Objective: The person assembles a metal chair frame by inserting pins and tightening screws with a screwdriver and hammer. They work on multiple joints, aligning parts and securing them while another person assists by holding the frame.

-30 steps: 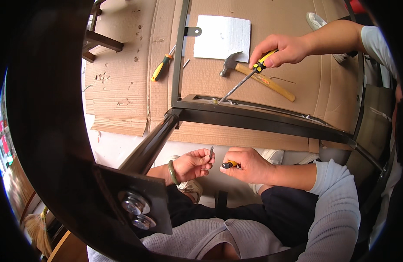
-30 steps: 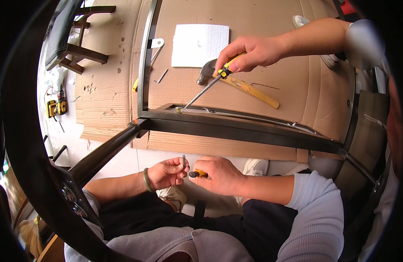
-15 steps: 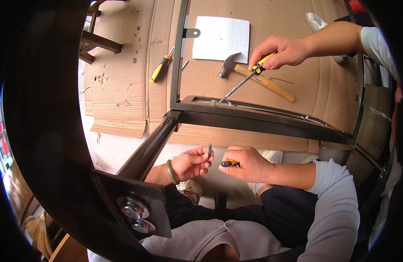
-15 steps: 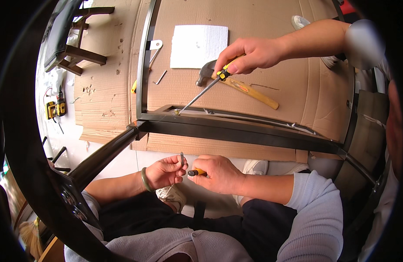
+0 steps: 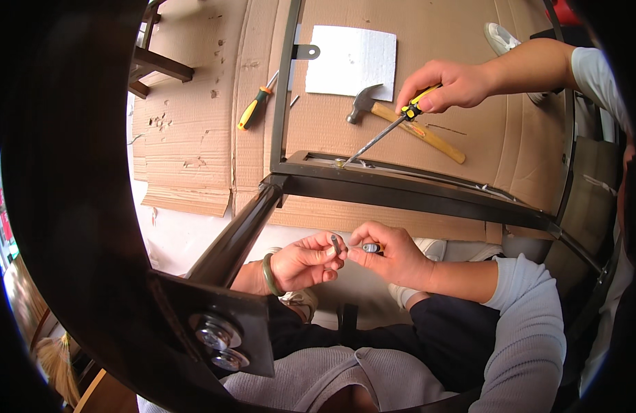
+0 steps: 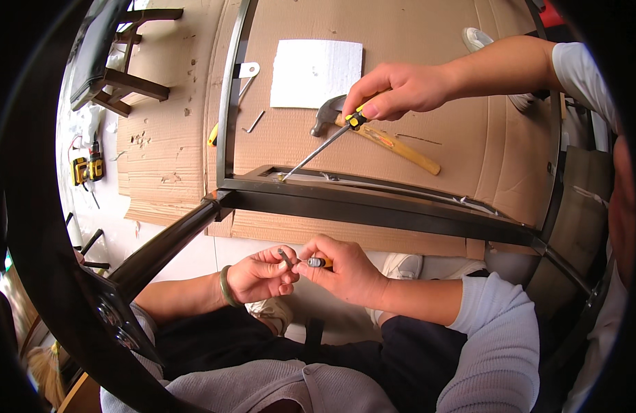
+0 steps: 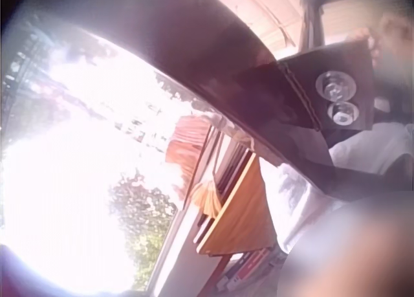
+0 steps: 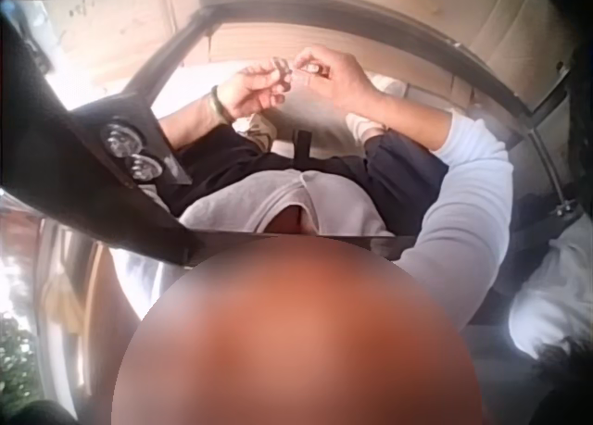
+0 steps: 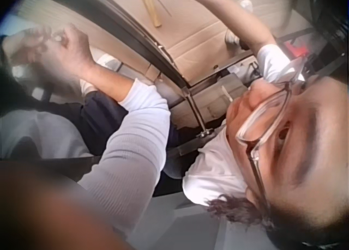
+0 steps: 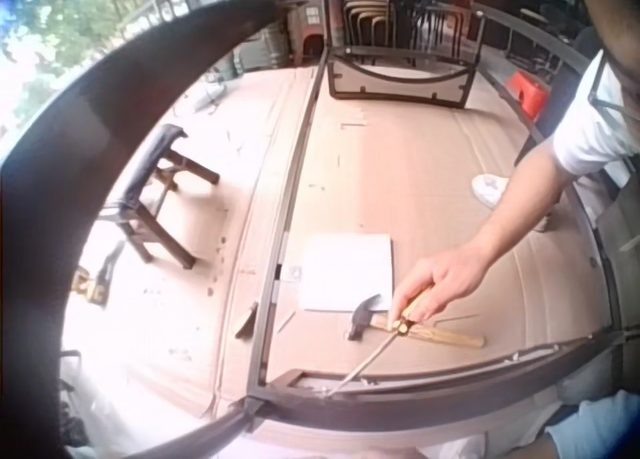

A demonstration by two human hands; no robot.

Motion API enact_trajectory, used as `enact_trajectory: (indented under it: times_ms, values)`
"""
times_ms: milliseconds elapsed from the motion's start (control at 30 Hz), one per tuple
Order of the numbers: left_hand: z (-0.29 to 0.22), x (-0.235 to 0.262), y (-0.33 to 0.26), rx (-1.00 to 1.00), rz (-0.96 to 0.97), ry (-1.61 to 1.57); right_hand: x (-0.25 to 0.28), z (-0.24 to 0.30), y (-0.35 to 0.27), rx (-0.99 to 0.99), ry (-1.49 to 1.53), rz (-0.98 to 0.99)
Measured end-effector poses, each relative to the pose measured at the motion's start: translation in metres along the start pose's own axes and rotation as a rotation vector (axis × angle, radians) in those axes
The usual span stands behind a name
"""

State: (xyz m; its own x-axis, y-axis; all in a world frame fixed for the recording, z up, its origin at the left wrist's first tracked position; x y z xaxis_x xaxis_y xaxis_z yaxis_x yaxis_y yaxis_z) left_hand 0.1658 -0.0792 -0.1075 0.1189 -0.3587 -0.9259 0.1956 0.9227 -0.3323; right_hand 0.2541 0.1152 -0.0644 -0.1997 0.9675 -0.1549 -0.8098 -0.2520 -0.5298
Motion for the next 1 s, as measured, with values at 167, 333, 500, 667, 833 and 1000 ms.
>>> enact_trajectory:
  times_ms: [167,333,500,667,833,1000]
  values:
    - [0.001,-0.009,0.005,-0.005,0.05,-0.093,-0.002,0.0,0.006,0.109,0.093,-0.053]
    - [0.001,-0.01,0.008,-0.01,0.062,-0.102,-0.002,-0.001,0.004,0.197,0.088,-0.045]
    - [0.001,-0.008,0.008,0.002,0.019,-0.053,-0.004,-0.001,0.005,0.255,0.015,-0.054]
    - [-0.012,-0.006,0.008,-0.053,-0.134,0.112,-0.004,0.002,0.003,0.222,0.096,-0.08]
    - [-0.033,-0.007,0.003,-0.198,-0.32,0.268,0.009,0.028,-0.002,0.399,-0.129,-0.07]
    - [-0.06,0.005,-0.014,-0.409,-0.394,0.485,0.048,0.063,0.001,0.627,-0.458,-0.279]
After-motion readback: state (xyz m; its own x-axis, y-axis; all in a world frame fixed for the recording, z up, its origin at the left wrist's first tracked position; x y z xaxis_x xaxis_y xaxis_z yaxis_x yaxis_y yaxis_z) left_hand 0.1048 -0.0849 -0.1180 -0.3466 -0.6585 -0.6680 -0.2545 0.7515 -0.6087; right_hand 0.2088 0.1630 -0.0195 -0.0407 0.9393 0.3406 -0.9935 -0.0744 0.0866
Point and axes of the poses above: each hand's wrist, its own y-axis towards the middle knuckle, its own x-axis out of the back of the hand, z = x × y, the point moved 1 cm from there along y, towards the middle knuckle, and after that the axes turned 11 degrees about z, right-handed, at the moved point
